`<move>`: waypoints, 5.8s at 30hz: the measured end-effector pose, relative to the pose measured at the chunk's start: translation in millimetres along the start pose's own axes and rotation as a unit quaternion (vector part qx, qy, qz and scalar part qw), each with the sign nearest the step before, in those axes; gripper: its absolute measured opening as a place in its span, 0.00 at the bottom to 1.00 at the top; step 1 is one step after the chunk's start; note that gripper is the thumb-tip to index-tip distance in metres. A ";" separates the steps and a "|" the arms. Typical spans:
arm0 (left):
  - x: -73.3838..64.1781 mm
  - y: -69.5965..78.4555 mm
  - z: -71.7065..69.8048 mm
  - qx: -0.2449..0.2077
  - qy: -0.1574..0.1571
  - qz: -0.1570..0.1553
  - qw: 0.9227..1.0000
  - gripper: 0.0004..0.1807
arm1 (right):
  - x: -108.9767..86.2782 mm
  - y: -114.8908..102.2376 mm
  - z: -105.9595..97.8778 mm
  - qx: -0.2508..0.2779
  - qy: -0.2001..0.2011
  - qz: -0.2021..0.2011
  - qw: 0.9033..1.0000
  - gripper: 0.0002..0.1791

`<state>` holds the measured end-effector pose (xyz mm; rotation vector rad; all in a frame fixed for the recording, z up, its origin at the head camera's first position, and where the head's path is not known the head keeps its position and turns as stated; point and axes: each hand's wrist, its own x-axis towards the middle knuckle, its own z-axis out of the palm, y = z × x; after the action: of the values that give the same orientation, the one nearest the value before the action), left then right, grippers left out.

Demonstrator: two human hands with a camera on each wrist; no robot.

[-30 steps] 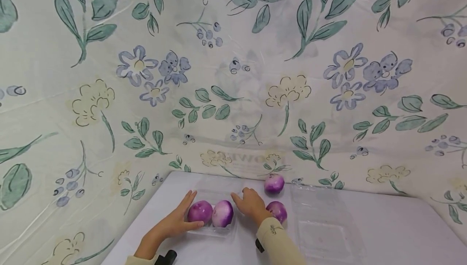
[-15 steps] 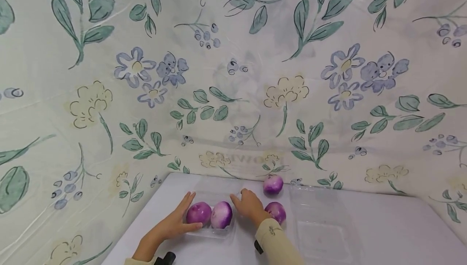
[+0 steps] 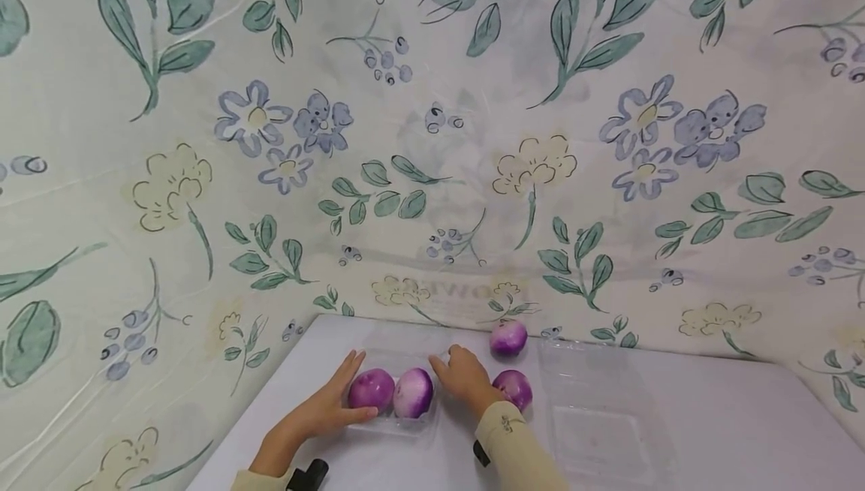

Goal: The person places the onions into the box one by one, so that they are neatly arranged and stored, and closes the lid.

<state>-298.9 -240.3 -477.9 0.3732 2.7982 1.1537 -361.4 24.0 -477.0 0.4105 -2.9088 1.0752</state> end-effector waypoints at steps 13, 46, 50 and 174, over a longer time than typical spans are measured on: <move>0.5 2.3 -0.6 0.004 0.000 -0.003 1.000 0.61 | 1.7 2.5 1.9 -0.003 0.018 -0.020 1.000 0.27; 0.8 1.0 1.7 -0.008 0.004 -0.017 1.000 0.66 | -7.5 -4.2 -0.3 0.067 0.062 -0.043 0.995 0.20; 1.6 0.9 1.7 -0.013 0.003 -0.017 1.000 0.67 | -7.7 -2.2 0.6 0.085 0.067 -0.043 0.993 0.19; -5.6 15.6 -13.7 -0.260 0.098 -0.142 0.950 0.32 | -52.5 -18.1 13.9 0.435 -0.048 0.129 0.890 0.52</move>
<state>-293.0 -240.5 -457.3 -0.1938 2.4346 1.8493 -305.1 14.4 -481.4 0.0568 -2.4031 2.4368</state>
